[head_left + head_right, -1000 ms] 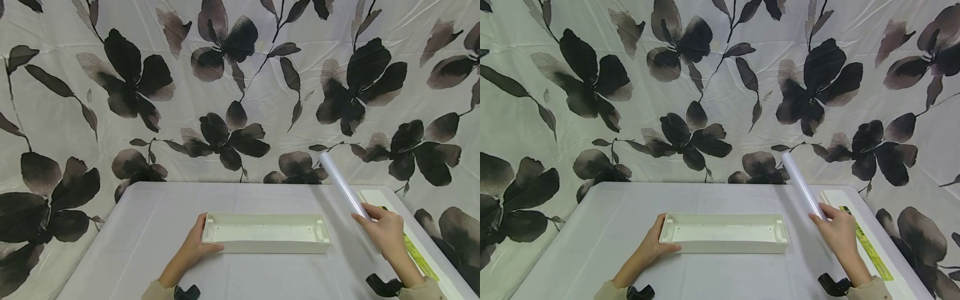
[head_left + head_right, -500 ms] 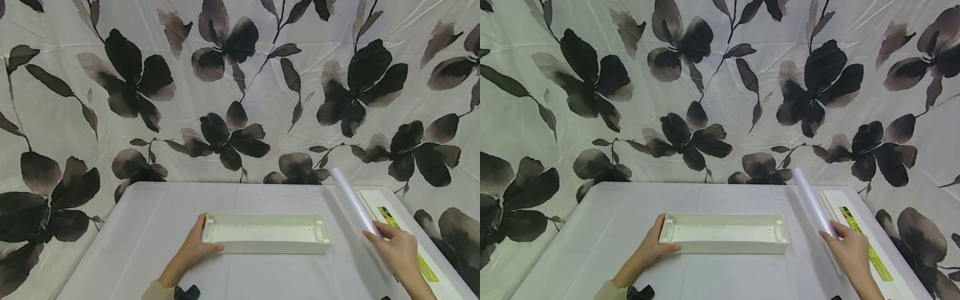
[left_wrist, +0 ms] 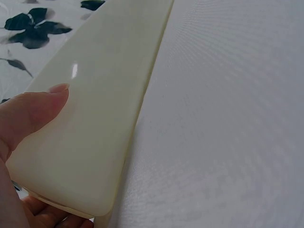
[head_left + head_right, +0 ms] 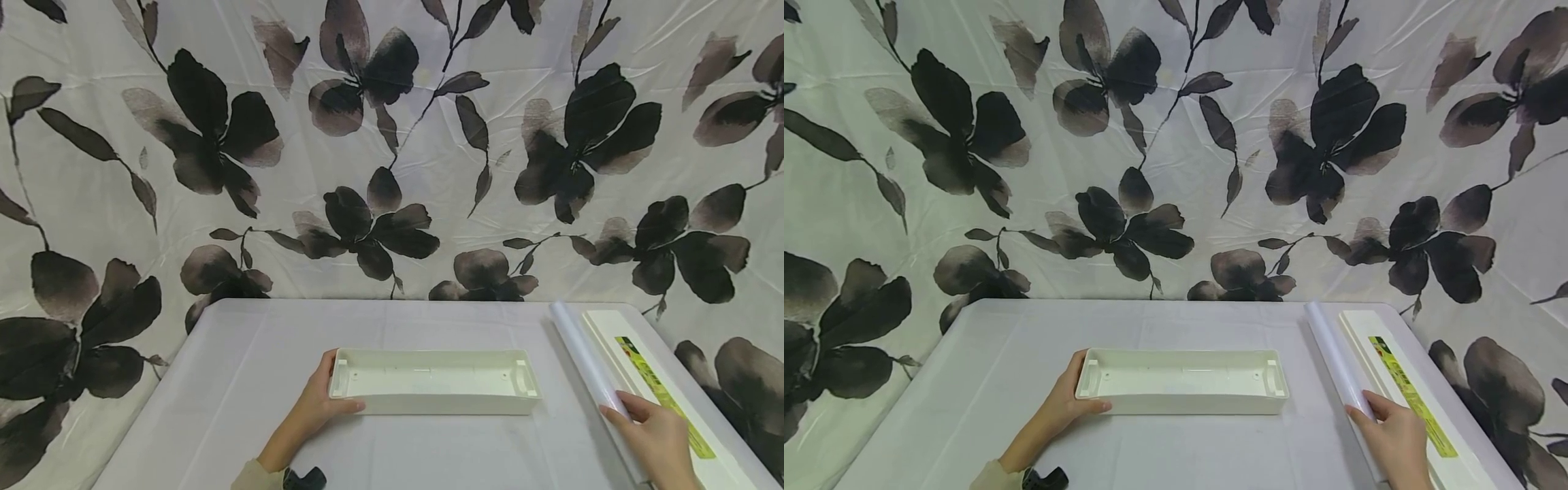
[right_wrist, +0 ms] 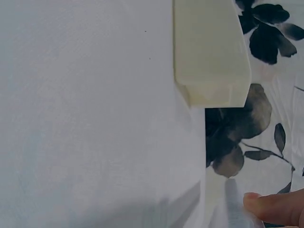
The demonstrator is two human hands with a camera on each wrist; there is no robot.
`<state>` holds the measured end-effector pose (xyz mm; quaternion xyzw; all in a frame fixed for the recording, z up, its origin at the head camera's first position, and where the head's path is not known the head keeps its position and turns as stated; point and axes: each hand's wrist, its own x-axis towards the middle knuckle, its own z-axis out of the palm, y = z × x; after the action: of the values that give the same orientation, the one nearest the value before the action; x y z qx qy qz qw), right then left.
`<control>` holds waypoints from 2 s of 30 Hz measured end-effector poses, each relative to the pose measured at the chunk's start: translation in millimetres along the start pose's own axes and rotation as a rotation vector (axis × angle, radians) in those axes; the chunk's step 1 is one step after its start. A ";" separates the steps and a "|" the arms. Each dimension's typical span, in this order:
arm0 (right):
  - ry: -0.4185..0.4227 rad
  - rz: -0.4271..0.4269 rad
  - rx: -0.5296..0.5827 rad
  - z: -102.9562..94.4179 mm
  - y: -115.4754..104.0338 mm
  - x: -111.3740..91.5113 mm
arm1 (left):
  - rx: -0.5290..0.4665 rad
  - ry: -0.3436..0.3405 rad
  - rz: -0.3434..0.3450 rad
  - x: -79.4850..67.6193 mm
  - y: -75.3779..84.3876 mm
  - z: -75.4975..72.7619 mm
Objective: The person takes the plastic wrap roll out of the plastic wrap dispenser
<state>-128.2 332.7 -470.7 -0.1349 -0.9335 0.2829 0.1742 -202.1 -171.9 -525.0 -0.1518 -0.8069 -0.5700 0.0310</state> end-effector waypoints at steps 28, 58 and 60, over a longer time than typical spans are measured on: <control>-0.123 0.184 -0.024 15.1 15.3 -5.3 | -0.008 0.005 -0.021 0.4 -1.6 2.7; -0.300 0.149 -0.004 0.6 6.8 10.0 | 0.006 -0.021 -0.020 1.4 -4.7 -1.3; -0.269 0.121 0.006 -0.1 3.6 10.6 | 0.009 -0.027 -0.038 2.1 -4.6 -2.6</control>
<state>-137.2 339.3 -470.0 -0.1512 -0.9378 0.3110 0.0306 -205.7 -175.2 -527.8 -0.1440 -0.8125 -0.5648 0.0100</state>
